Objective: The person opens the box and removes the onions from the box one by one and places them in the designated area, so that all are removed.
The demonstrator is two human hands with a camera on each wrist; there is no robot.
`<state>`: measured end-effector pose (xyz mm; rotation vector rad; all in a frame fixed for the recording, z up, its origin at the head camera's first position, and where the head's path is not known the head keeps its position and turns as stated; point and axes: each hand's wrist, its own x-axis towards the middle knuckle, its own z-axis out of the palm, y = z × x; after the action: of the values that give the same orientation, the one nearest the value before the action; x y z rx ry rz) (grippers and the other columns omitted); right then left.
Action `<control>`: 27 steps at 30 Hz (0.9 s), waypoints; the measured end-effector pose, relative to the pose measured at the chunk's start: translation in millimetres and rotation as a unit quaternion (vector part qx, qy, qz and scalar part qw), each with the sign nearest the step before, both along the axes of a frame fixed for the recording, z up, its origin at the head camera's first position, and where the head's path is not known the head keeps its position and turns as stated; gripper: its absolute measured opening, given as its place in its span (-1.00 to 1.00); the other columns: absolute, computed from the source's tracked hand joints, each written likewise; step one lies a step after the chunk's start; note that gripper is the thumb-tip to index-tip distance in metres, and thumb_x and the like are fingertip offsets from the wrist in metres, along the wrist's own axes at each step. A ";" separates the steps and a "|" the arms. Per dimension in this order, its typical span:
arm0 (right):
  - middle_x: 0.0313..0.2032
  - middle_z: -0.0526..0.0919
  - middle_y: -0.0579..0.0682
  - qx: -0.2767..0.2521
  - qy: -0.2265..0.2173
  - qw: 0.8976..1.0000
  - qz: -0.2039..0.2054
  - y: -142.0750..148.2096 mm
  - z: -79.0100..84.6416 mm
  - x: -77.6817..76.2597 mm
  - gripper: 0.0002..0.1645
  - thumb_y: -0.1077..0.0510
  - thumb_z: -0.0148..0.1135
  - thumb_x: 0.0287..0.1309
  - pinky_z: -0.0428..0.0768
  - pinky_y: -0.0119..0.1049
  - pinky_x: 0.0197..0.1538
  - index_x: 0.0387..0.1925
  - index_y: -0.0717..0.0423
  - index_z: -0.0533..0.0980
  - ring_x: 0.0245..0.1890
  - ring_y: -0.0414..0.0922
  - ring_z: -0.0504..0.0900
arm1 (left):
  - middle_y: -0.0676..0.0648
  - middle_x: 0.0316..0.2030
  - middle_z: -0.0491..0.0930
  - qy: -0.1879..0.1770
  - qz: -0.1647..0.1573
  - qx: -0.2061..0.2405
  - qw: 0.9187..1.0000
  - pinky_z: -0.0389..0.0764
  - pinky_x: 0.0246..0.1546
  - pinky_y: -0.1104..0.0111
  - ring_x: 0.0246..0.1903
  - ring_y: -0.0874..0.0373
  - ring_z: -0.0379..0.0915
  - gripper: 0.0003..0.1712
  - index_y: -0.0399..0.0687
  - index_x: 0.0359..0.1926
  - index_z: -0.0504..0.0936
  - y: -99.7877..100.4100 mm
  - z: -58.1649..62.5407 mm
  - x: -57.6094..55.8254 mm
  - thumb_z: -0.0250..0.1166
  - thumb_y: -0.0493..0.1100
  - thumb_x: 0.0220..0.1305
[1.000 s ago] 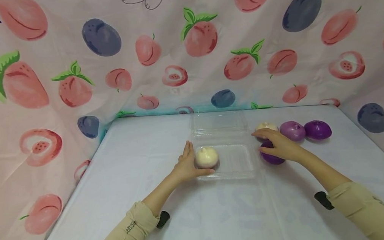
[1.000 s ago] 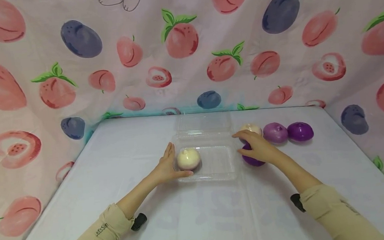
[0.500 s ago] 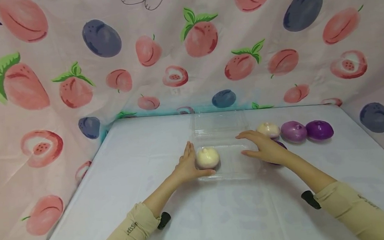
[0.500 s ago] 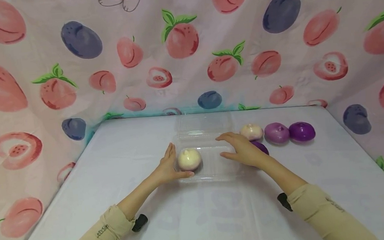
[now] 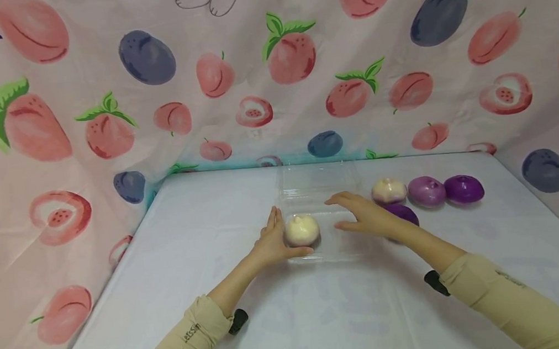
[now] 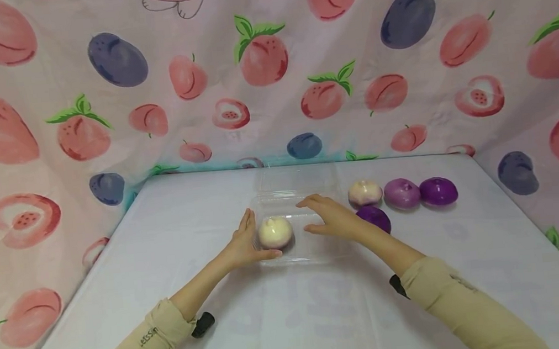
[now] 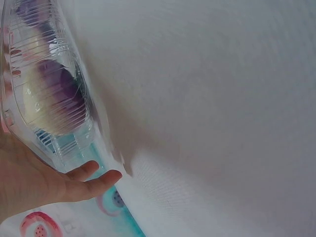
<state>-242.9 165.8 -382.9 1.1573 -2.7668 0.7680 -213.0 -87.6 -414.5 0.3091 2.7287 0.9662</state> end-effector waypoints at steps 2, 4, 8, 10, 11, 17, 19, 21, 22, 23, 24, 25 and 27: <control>0.14 0.46 0.27 0.002 -0.001 1.000 0.001 -4.7 -1.5 -1.4 -0.42 0.15 0.28 0.14 0.41 0.11 0.18 0.17 0.30 0.38 0.18 0.23 0.42 | -0.17 0.49 -0.43 -0.001 0.000 0.000 1.000 0.12 0.16 -0.35 0.39 -0.38 -0.15 0.47 -0.26 0.46 -0.31 0.3 -0.3 0.1 0.42 0.36 -0.14; 0.14 0.46 0.27 0.002 -0.008 1.000 -0.003 -9.2 -2.7 -2.5 -0.38 0.11 0.29 0.13 0.43 0.09 0.16 0.18 0.28 0.38 0.17 0.21 0.44 | -0.17 0.49 -0.43 -0.002 0.000 -0.001 1.000 0.12 0.15 -0.36 0.39 -0.38 -0.16 0.47 -0.26 0.46 -0.31 0.4 -0.3 0.0 0.42 0.36 -0.14; 0.18 0.42 0.26 0.000 -0.040 0.999 -0.019 -16.9 -3.3 -3.4 -0.31 0.06 0.31 0.12 0.43 0.09 0.17 0.23 0.24 0.33 0.19 0.20 0.42 | -0.16 0.49 -0.44 -0.002 0.001 -0.003 1.000 0.13 0.15 -0.36 0.39 -0.37 -0.15 0.47 -0.26 0.46 -0.32 0.5 0.2 0.0 0.42 0.35 -0.14; 0.21 0.40 0.27 0.000 -0.059 0.998 -0.026 -20.3 -2.7 -3.8 -0.28 0.06 0.31 0.11 0.40 0.10 0.20 0.26 0.23 0.31 0.22 0.21 0.39 | -0.15 0.49 -0.43 -0.001 0.002 -0.004 1.000 0.14 0.14 -0.36 0.38 -0.36 -0.12 0.47 -0.26 0.46 -0.32 0.7 0.6 0.2 0.42 0.35 -0.14; 0.21 0.39 0.28 0.000 -0.064 0.998 -0.027 -21.9 -3.0 -4.7 -0.27 0.07 0.32 0.11 0.38 0.10 0.22 0.26 0.24 0.30 0.23 0.21 0.38 | -0.15 0.49 -0.43 0.000 0.003 -0.005 1.000 0.15 0.14 -0.35 0.38 -0.36 -0.12 0.47 -0.25 0.46 -0.32 0.9 0.8 0.5 0.43 0.34 -0.14; 0.24 0.36 0.33 -0.004 -0.092 0.996 -0.014 -31.8 -4.4 -10.8 -0.19 0.07 0.35 0.07 0.28 0.12 0.28 0.28 0.31 0.26 0.27 0.24 0.31 | -0.14 0.49 -0.44 0.000 0.000 -0.009 1.000 0.16 0.13 -0.35 0.37 -0.37 -0.11 0.47 -0.24 0.46 -0.33 0.9 0.8 0.9 0.43 0.34 -0.14; 0.26 0.34 0.33 -0.004 -0.106 0.994 -0.009 -35.6 -4.4 -12.2 -0.16 0.06 0.35 0.06 0.25 0.12 0.30 0.30 0.31 0.24 0.29 0.24 0.28 | -0.15 0.49 -0.45 0.001 -0.003 -0.011 1.000 0.16 0.12 -0.36 0.37 -0.38 -0.11 0.48 -0.24 0.46 -0.33 0.4 -0.1 0.6 0.42 0.36 -0.14; 0.27 0.31 0.34 -0.002 -0.122 0.993 -0.005 -38.9 -4.7 -13.4 -0.14 0.05 0.35 0.06 0.23 0.13 0.32 0.31 0.32 0.22 0.31 0.25 0.25 | -0.15 0.49 -0.45 0.001 -0.005 -0.013 1.000 0.17 0.12 -0.36 0.37 -0.38 -0.10 0.48 -0.25 0.46 -0.33 0.1 -0.7 0.2 0.41 0.37 -0.14; 0.28 0.30 0.35 0.001 -0.128 0.992 -0.003 -40.6 -4.6 -13.5 -0.13 0.05 0.35 0.06 0.22 0.14 0.32 0.31 0.33 0.21 0.32 0.26 0.24 | -0.15 0.49 -0.45 0.002 -0.005 -0.014 1.000 0.18 0.11 -0.36 0.37 -0.38 -0.10 0.48 -0.24 0.46 -0.32 0.0 -0.8 0.1 0.41 0.37 -0.14; 0.29 0.29 0.36 0.004 -0.134 0.991 0.000 -42.2 -4.7 -13.7 -0.12 0.05 0.34 0.07 0.21 0.14 0.32 0.32 0.34 0.20 0.32 0.26 0.23 | -0.16 0.49 -0.44 0.004 -0.006 -0.014 1.000 0.19 0.10 -0.36 0.36 -0.38 -0.09 0.48 -0.25 0.46 -0.32 -0.2 -0.9 -0.1 0.40 0.38 -0.14; 0.29 0.27 0.37 0.006 -0.140 0.990 0.002 -43.8 -4.9 -13.9 -0.12 0.05 0.34 0.08 0.21 0.15 0.32 0.32 0.35 0.18 0.32 0.27 0.22 | -0.16 0.49 -0.43 0.005 -0.006 -0.014 1.000 0.20 0.10 -0.36 0.36 -0.39 -0.08 0.48 -0.26 0.46 -0.32 -0.3 -0.9 -0.2 0.40 0.38 -0.14; 0.30 0.26 0.38 0.009 -0.146 0.989 0.005 -45.2 -4.9 -13.9 -0.11 0.05 0.33 0.08 0.21 0.16 0.32 0.32 0.36 0.17 0.32 0.28 0.21 | -0.15 0.49 -0.44 0.004 -0.007 -0.014 1.000 0.19 0.10 -0.36 0.36 -0.38 -0.09 0.48 -0.25 0.46 -0.32 -0.5 -0.4 -0.3 0.40 0.38 -0.14; 0.30 0.23 0.39 0.013 -0.154 0.988 0.007 -47.9 -5.2 -14.1 -0.11 0.05 0.32 0.09 0.20 0.17 0.32 0.33 0.37 0.16 0.33 0.30 0.19 | -0.16 0.49 -0.44 0.006 -0.008 -0.013 1.000 0.20 0.09 -0.37 0.36 -0.39 -0.08 0.48 -0.26 0.46 -0.31 -0.7 -0.1 -0.4 0.39 0.39 -0.14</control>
<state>-257.0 117.9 -388.1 1.1526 -3.0258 0.9925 -213.3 -88.3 -414.6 0.3317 2.7425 0.9270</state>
